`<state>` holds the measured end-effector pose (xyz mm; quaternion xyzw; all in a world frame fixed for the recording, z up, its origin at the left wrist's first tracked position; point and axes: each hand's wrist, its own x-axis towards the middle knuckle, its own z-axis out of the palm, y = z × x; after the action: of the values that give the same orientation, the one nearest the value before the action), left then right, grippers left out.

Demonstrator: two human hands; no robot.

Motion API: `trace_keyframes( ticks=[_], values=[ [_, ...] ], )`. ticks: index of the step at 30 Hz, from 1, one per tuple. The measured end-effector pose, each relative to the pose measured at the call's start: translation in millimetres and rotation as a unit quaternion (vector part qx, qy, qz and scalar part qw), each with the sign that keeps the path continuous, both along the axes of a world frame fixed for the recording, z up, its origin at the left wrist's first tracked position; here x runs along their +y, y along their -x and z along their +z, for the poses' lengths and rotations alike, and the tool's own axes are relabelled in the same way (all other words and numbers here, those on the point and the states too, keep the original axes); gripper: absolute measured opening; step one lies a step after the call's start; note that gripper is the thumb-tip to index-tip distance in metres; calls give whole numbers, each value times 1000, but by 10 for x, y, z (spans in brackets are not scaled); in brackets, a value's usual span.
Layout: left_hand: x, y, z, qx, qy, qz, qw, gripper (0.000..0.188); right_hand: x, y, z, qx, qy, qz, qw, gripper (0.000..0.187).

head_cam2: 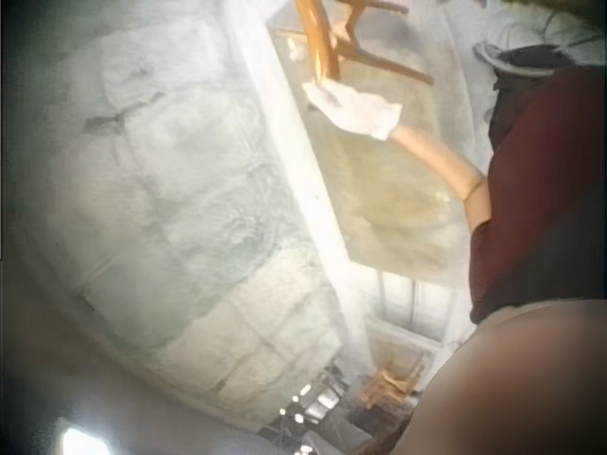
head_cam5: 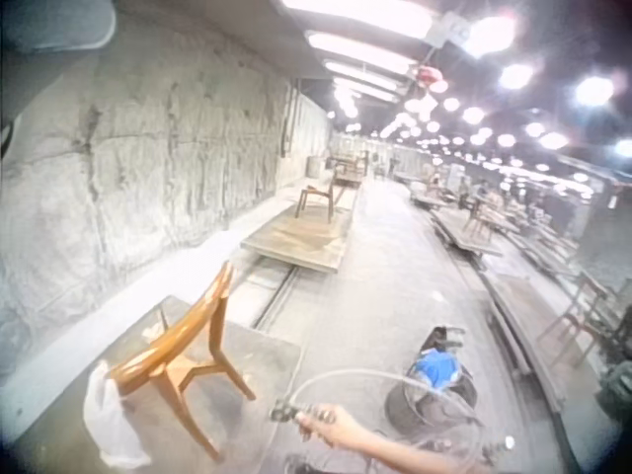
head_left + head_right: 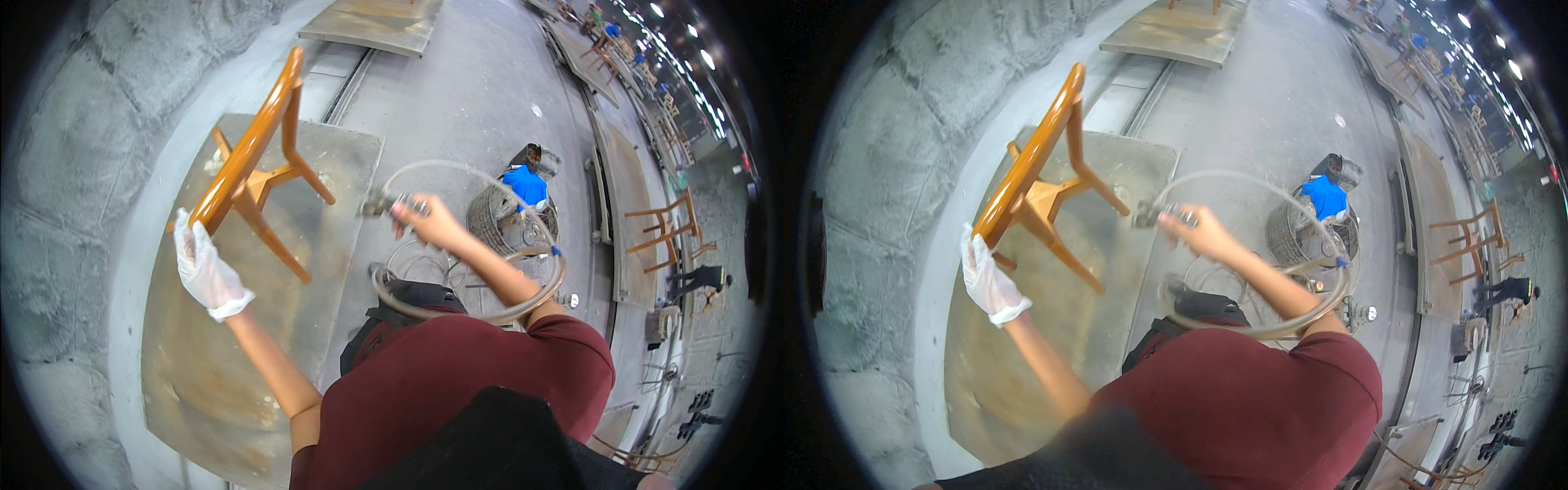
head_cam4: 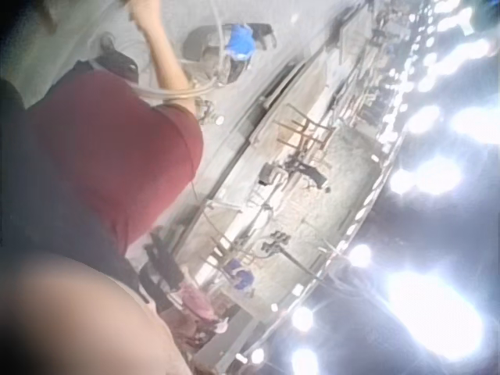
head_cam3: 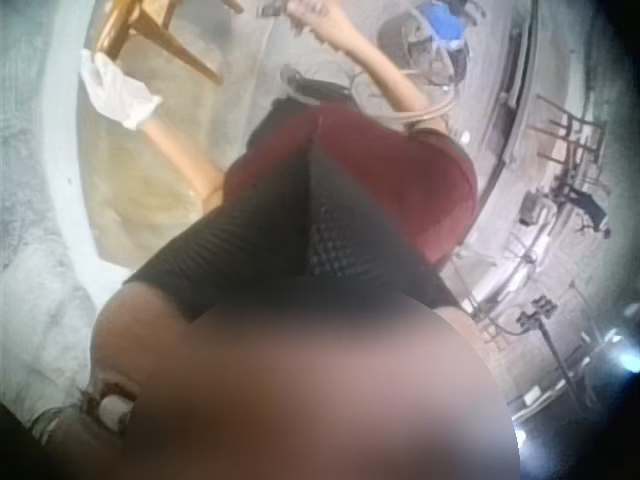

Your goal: The person uses a spray gun to apply a clear finish to a wooden chair placed upside down on a protective sheet. They rotate the chair by hand to coat all legs and the underside, then flip it upright and continue spraying the seat and backrest.

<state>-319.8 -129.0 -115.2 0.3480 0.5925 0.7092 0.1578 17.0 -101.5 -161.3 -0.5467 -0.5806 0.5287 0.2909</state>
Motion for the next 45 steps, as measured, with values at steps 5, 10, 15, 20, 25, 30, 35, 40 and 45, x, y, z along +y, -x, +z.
trace_keyframes(
  ticks=[5, 10, 15, 20, 25, 30, 35, 40, 45],
  values=[
    [-20, -46, -194, 43, 60, -81, 994, 37, -153, -269, -596, 80, 129, -24, 988, 41],
    [-404, -608, -108, -66, 116, -247, 960, 63, 119, -740, -981, 49, 186, 49, 980, 46],
    [37, -1350, -39, 358, -19, -151, 921, 58, 538, -1129, -1068, 223, 184, -5, 957, 49],
    [814, -1807, 73, 455, 8, -71, 888, 58, 915, -1095, -966, 212, 146, -28, 966, 40],
    [2167, -2195, 162, 410, 107, 62, 904, 80, 1394, -1142, -557, 214, 73, -98, 969, 34],
    [3158, -2110, -149, 178, 43, 27, 983, 50, 1932, -1453, -75, 124, -119, -149, 974, 33],
    [2587, -2409, -1173, -91, 30, -283, 954, 11, 2135, -1464, 220, 229, -207, -165, 937, 63],
    [1911, -2788, -1722, -27, 277, -475, 835, 38, 2221, -1311, 203, 353, -127, -67, 924, 72],
    [1504, -2557, -1692, -4, 363, -636, 681, 46, 2758, -1165, -190, 487, 31, -60, 871, 77]
  ],
)
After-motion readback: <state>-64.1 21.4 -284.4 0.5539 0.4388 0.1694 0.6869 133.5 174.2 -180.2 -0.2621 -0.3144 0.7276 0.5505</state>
